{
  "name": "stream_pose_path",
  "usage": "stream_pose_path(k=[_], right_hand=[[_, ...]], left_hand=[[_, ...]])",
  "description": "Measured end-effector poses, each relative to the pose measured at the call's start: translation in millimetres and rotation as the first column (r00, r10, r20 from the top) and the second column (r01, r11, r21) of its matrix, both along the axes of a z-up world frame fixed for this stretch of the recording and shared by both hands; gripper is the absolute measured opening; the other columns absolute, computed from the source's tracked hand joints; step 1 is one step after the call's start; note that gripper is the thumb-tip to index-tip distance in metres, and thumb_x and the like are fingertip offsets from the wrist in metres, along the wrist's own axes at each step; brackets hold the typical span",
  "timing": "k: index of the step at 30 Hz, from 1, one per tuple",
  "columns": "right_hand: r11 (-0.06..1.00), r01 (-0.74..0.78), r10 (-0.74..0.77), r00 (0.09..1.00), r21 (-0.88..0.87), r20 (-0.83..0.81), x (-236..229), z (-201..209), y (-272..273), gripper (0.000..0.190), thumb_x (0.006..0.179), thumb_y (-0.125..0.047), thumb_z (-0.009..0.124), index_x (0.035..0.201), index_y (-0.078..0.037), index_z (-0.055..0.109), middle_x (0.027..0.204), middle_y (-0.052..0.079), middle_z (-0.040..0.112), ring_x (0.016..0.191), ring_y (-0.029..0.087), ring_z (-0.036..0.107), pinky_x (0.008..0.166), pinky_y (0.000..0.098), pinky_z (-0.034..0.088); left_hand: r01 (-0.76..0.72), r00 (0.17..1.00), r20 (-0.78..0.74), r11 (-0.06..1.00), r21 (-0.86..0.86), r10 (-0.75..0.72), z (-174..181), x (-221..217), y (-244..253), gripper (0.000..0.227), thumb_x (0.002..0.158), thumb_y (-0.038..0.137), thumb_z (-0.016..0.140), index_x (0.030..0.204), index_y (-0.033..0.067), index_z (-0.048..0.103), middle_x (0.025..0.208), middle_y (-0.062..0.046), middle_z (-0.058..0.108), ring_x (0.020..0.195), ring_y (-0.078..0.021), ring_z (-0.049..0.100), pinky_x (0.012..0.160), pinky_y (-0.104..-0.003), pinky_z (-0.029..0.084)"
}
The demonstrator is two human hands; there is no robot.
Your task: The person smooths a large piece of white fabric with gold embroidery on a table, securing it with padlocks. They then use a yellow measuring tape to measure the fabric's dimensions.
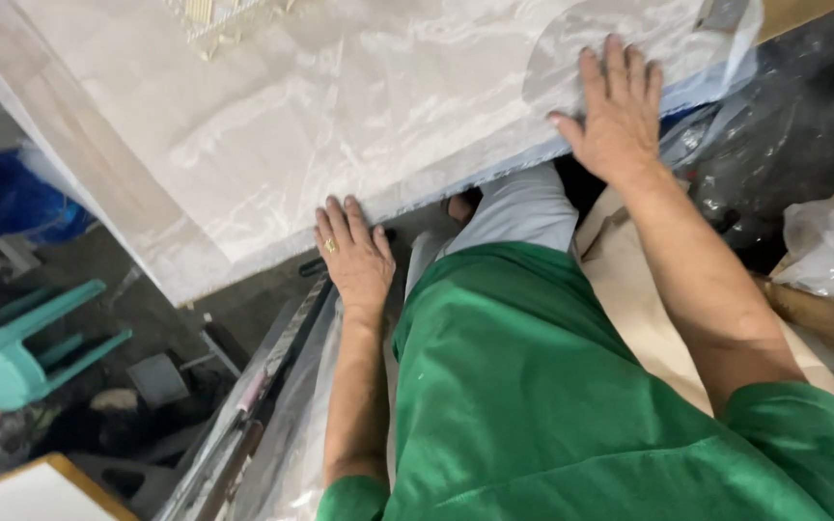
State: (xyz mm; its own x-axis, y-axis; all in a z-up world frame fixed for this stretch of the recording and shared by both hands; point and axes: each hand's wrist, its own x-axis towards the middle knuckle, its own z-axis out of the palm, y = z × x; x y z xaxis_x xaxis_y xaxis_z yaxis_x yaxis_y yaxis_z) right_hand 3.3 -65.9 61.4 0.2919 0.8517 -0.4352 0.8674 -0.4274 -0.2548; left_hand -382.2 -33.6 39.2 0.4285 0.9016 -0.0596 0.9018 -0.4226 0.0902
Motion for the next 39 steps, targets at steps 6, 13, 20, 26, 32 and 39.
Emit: stream_pose_path(k=[6, 13, 20, 26, 32, 39], right_hand=[[0.943, -0.124, 0.121, 0.992, 0.309, 0.029, -3, -10, -15, 0.082, 0.102, -0.034, 0.07, 0.16, 0.015, 0.04, 0.161, 0.043, 0.029, 0.141, 0.068, 0.03, 0.111, 0.0762, 0.014], [0.863, -0.272, 0.282, 0.959, 0.426, 0.04, -29, -13, -23, 0.067, 0.113, -0.03, 0.065, 0.152, 0.024, 0.055, 0.156, 0.054, 0.048, 0.143, 0.068, 0.038, 0.117, 0.0729, 0.01], [0.762, -0.372, 0.393, 0.916, 0.53, 0.079, -59, -5, -2, 0.059, 0.106, -0.022, 0.068, 0.146, 0.02, 0.063, 0.155, 0.046, 0.055, 0.137, 0.065, 0.049, 0.118, 0.0732, 0.02], [0.873, -0.426, 0.418, 0.904, 0.236, 0.086, -103, -4, 24, 0.06, 0.105, -0.045, 0.044, 0.146, -0.003, 0.059, 0.153, 0.02, 0.058, 0.147, 0.038, 0.047, 0.125, 0.0604, 0.026], [0.786, -0.395, 0.357, 0.918, 0.475, 0.173, -172, -48, 27, 0.05, 0.093, -0.036, 0.068, 0.138, -0.015, 0.066, 0.141, 0.008, 0.066, 0.142, 0.03, 0.055, 0.125, 0.0556, 0.035], [0.836, -0.251, 0.174, 0.965, 0.487, 0.198, -284, -40, 36, 0.042, 0.095, -0.034, 0.067, 0.13, -0.012, 0.068, 0.133, 0.01, 0.068, 0.134, 0.031, 0.059, 0.119, 0.0557, 0.042]], left_hand=[[-0.155, 0.987, 0.059, 0.987, 0.048, 0.152, 4, -37, -1, 0.056, 0.107, 0.03, 0.045, 0.153, -0.0006, 0.043, 0.158, -0.027, 0.04, 0.146, -0.0473, 0.039, 0.122, -0.058, 0.032], [-0.451, 0.89, -0.043, 0.891, 0.052, 0.453, 1, -100, -5, 0.057, 0.11, 0.033, 0.038, 0.16, 0.005, 0.034, 0.165, -0.02, 0.034, 0.153, -0.0406, 0.032, 0.127, -0.054, 0.028], [-0.582, 0.811, 0.169, 0.799, 0.148, 0.56, 8, -142, -5, 0.05, 0.108, 0.026, 0.046, 0.147, -0.0057, 0.047, 0.153, -0.029, 0.045, 0.142, -0.0501, 0.042, 0.119, -0.057, 0.034], [-0.594, 0.804, 0.156, 0.788, 0.161, 0.574, 6, -181, 26, 0.052, 0.105, 0.024, 0.051, 0.146, -0.0076, 0.049, 0.15, -0.031, 0.049, 0.139, -0.0493, 0.044, 0.118, -0.054, 0.033], [-0.531, 0.847, 0.15, 0.82, 0.214, 0.509, -6, -253, 88, 0.053, 0.096, 0.021, 0.06, 0.143, -0.0031, 0.055, 0.141, -0.028, 0.057, 0.13, -0.0463, 0.055, 0.108, -0.054, 0.043], [-0.291, 0.948, 0.161, 0.952, 0.096, 0.274, -16, -335, 144, 0.052, 0.094, 0.018, 0.059, 0.143, -0.0006, 0.056, 0.14, -0.025, 0.058, 0.125, -0.0427, 0.06, 0.106, -0.051, 0.049]])
